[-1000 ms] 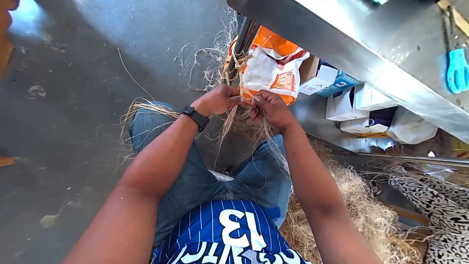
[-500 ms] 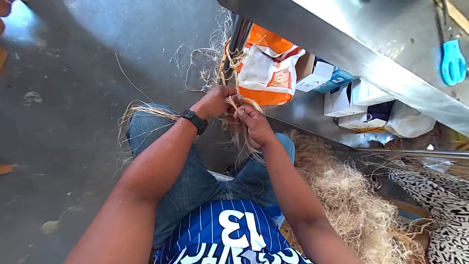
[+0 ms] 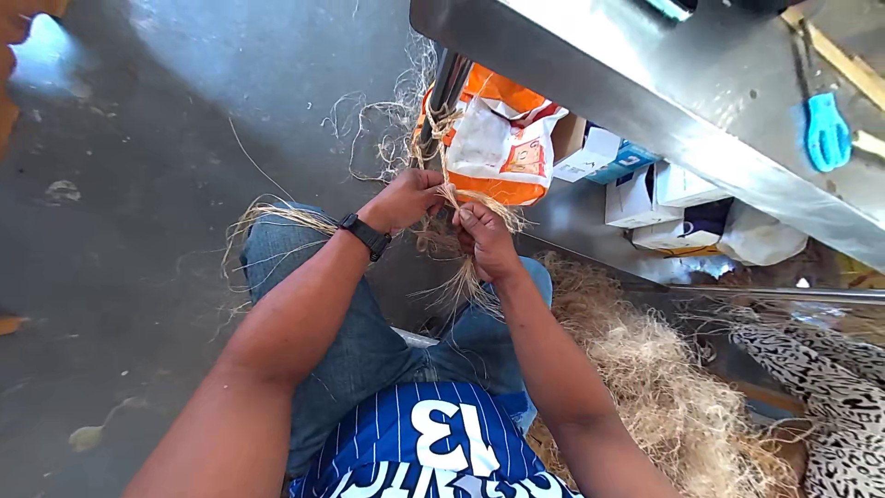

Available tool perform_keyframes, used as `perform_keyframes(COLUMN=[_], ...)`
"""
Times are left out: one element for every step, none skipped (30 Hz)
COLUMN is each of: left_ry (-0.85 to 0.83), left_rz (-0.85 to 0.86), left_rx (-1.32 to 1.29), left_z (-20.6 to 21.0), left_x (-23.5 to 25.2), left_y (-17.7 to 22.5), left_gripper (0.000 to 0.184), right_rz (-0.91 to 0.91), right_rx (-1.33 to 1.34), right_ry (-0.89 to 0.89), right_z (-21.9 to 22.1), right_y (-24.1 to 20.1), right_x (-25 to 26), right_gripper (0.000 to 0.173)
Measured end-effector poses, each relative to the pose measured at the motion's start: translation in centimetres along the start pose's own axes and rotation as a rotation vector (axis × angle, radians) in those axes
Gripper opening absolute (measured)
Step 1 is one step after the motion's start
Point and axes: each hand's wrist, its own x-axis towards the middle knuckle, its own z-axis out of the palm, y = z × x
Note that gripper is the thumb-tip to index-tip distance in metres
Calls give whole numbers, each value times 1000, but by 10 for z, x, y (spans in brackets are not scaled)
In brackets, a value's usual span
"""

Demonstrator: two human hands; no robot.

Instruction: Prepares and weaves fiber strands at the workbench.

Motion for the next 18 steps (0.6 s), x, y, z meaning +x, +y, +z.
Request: perform_keyframes(left_ry=[11,31,53,74,95,118,138,152,156,155,154,157,161,162,159,151,141,133], left_rz=[14,25,29,27,21,15,15,16,16,16,16,17,18,20,22,20,13,0], left_rx=[30,62,97,125,146,159,168,176,183,192,198,201,199,193,181,174,161,145], left_z=[1,2,3,3,4,4,4,4,5,5,6,7,8,8,9,9,9,9], left_x=[1,2,2,3,2,1,-1,-1,-1,-1,-1,0,1,1,1,0,-1,-2], left_y=[-1,-2,-3,-4,-5,-5,-5,-4,-3,-2,-2,-3,-4,-5,-5,-4,-3,-1], left_gripper=[25,26,26,26,27,28,30,31,31,32,31,30,29,28,28,28,28,28], right_rz=[-1,-7,-20,-36,-46,-50,-52,-50,-47,-43,-38,-32,-24,-7,7,16,27,29], right_rx=[-17,-75,-166,-270,-364,-432,-469,-482,-474,-439,-390,-334,-280,-238,-210,-186,-175,-163], right_ry=[3,10,32,62,93,120,145,168,172,157,126,95,72,56,48,47,45,50], right_z=[0,-1,-1,-2,-4,-7,-9,-11,-11,-12,-11,-10,-8,-6,-3,-1,0,0], right_y=[2,2,1,-2,-5,-7,-9,-10,-10,-10,-9,-7,-5,-4,-3,-1,1,2], right_x=[-1,-2,-3,-6,-9,-12,-15,-17,-18,-19,-18,-16,-13,-9,-7,-4,-3,-3], right_gripper=[23,23,24,24,24,25,25,25,25,26,26,26,26,26,26,26,25,24])
